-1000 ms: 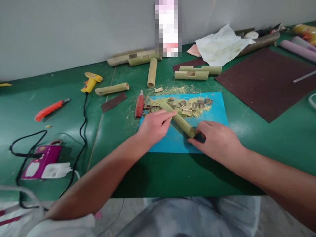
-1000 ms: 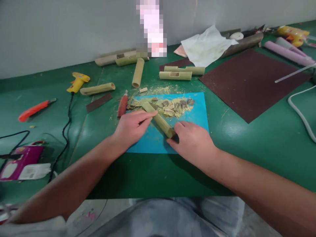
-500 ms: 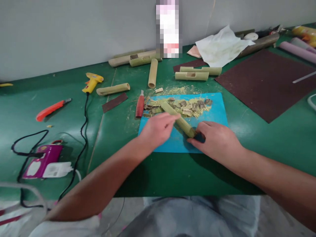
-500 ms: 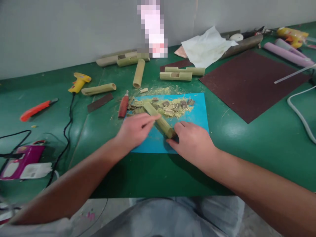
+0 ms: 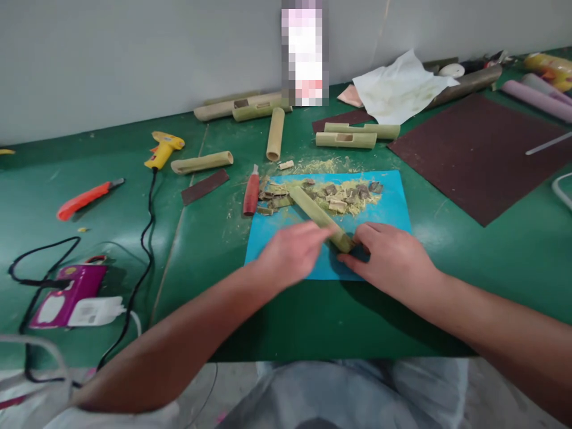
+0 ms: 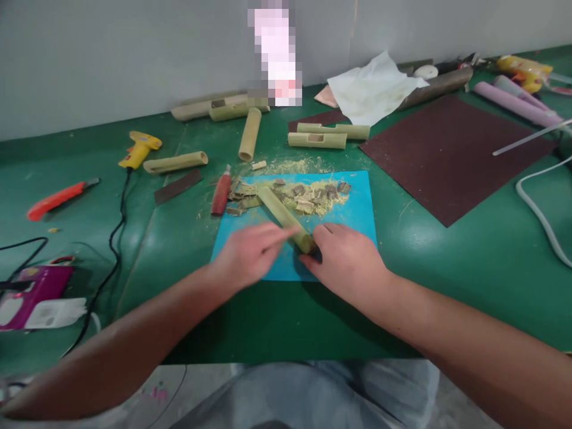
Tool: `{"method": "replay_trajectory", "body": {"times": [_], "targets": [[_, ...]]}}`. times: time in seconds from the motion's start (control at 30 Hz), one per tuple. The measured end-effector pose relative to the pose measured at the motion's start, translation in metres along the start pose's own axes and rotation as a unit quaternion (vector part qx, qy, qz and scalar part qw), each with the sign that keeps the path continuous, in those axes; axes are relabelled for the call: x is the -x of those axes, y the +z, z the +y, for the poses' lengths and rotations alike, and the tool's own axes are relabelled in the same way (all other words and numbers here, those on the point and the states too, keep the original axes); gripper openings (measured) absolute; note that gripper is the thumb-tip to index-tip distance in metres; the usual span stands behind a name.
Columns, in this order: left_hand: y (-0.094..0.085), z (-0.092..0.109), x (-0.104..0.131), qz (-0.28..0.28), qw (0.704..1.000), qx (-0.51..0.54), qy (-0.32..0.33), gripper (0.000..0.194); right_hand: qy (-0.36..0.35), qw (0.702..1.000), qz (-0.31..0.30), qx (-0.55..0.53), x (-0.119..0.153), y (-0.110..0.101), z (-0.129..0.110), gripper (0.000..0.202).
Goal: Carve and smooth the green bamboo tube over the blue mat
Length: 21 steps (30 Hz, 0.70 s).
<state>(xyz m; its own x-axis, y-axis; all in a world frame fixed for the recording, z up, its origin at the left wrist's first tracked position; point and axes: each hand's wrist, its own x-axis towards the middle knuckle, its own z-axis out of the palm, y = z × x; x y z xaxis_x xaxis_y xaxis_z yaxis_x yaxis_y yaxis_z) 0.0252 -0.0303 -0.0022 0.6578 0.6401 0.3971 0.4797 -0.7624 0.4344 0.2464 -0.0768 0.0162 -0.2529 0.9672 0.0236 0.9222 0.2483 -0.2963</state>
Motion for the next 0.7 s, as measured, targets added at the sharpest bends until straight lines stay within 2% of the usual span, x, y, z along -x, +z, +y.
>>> {"method": "replay_trajectory", "body": {"times": [0.07, 0.1, 0.2, 0.23, 0.33, 0.47, 0.6, 0.7], "targets": [[-0.0001, -0.0005, -0.0009, 0.035, 0.999, -0.016, -0.023, 0.032, 0.006, 1.000, -0.005, 0.000, -0.0001, -0.0007, -0.0005, 0.027], [0.0002, -0.0007, -0.0012, 0.033, 0.999, -0.017, -0.019, 0.033, 0.005, 1.000, -0.005, 0.000, -0.0001, -0.0008, -0.0005, 0.027], [0.0015, -0.0011, -0.0020, -0.033, 0.999, 0.005, 0.017, 0.036, -0.007, 1.000, 0.005, 0.001, 0.0000, 0.0000, 0.0001, 0.025], [0.0018, -0.0015, -0.0024, -0.029, 0.999, -0.001, 0.023, 0.036, -0.006, 1.000, 0.008, -0.001, 0.0000, 0.0004, 0.0004, 0.025], [0.0015, -0.0027, -0.0035, 0.034, 0.999, -0.026, -0.018, 0.031, -0.003, 1.000, 0.011, -0.004, 0.0001, 0.0010, 0.0012, 0.026], [0.0007, 0.0005, -0.0029, -0.021, 1.000, -0.007, 0.009, 0.035, -0.012, 1.000, 0.012, 0.000, 0.0003, 0.0011, 0.0006, 0.024], [0.0015, 0.0041, -0.0021, 0.021, 0.999, -0.033, -0.006, 0.034, -0.005, 1.000, 0.009, 0.000, 0.0008, 0.0023, 0.0006, 0.025], [0.0040, 0.0058, -0.0012, -0.037, 0.999, -0.009, 0.008, 0.038, -0.014, 1.000, 0.018, -0.001, 0.0010, 0.0031, 0.0013, 0.023]]}}
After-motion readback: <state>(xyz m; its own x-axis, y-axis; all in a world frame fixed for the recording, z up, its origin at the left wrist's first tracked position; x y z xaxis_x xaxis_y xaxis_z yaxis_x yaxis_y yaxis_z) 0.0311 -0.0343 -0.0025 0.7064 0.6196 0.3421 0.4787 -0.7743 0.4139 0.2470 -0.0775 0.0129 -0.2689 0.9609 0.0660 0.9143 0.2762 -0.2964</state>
